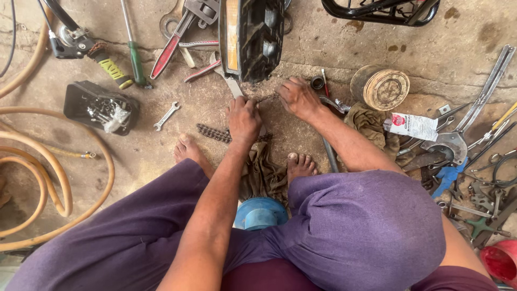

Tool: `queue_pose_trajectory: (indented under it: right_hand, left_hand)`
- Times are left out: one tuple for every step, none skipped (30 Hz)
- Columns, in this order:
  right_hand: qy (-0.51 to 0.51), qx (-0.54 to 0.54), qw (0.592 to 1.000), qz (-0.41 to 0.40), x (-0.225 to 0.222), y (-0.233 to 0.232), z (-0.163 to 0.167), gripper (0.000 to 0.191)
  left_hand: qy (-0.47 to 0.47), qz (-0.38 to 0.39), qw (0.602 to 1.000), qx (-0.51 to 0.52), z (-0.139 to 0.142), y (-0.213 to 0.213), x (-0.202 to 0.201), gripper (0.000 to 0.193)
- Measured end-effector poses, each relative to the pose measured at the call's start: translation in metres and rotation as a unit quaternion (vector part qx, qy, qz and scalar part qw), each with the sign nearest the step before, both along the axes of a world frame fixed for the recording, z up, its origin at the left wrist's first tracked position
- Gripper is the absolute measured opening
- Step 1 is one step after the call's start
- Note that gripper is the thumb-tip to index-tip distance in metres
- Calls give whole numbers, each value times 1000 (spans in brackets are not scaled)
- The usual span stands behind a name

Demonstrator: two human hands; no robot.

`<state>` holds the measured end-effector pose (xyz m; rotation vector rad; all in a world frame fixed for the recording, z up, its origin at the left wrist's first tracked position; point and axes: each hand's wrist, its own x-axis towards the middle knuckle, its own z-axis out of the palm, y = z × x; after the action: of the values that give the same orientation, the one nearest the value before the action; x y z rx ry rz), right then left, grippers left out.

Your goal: The person is repairing a bicycle chain while sitting on the floor. They use a hammer to remove a link from the chain and then handle small metal ball bearings, placing them into a container.

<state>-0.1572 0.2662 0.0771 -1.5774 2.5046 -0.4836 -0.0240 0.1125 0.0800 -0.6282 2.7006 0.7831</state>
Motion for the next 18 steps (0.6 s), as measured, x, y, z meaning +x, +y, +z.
queue_pose_trajectory:
  right_hand:
    - [-3, 14, 1000, -9, 0, -2, 0, 5]
    - [-5, 27, 999, -17, 0, -3, 1, 8]
    - [-5, 40, 999, -23, 0, -3, 2, 12]
    - [3, -4, 1000, -27, 1, -3, 3, 8]
    - [9, -47, 998, -30, 2, -2, 3, 12]
    - [13, -89, 995, -34, 3, -1, 3, 20]
    - [8, -89, 995, -45, 5, 0, 3, 22]
    - [4, -88, 995, -56, 5, 1, 2, 24]
    - [3, -88, 994, -66, 5, 2, 1, 27]
    - [-22, -82, 994, -75, 5, 2, 0, 26]
    - [-48, -77, 992, -84, 5, 3, -1, 25]
    - [-76, -72, 990, -92, 5, 3, -1, 24]
    - [-61, -75, 992, -86, 5, 3, -1, 24]
    - [-47, -78, 993, -80, 6, 3, -1, 24]
    - [-32, -81, 993, -76, 6, 4, -1, 24]
    - [-39, -73, 993, -79, 7, 4, 0, 24]
    - [-46, -65, 993, -82, 8, 3, 0, 24]
    - [-51, -57, 993, -86, 8, 3, 1, 24]
  left_hand:
    - [-8, -12, 1000, -6, 0, -1, -2, 22]
    - [-14, -24, 1000, -13, 0, -2, -3, 21]
    - [-19, -33, 999, -20, 0, -3, -4, 21]
    - [-8, -31, 999, -22, 0, -3, -5, 21]
    - [1, -29, 999, -23, 0, -4, -5, 22]
    - [8, -28, 999, -24, 1, -3, -4, 22]
    - [1, -29, 999, -21, 1, -4, -3, 22]
    - [-4, -32, 999, -17, 1, -4, -3, 21]
    - [-7, -34, 999, -13, 0, -4, -3, 21]
    - [-21, -39, 999, -12, 0, -4, -4, 21]
    - [-34, -44, 998, -12, 0, -5, -4, 22]
    - [-50, -48, 998, -13, 0, -5, -4, 23]
    - [-39, -46, 998, -17, 0, -6, -4, 24]
    - [-29, -45, 998, -20, 0, -6, -4, 24]
    - [-19, -44, 999, -23, 0, -6, -4, 24]
    - [-23, -44, 999, -21, 1, -7, -3, 24]
    - [-27, -44, 998, -18, 1, -6, -2, 24]
    - [-30, -45, 998, -16, 2, -7, -2, 24]
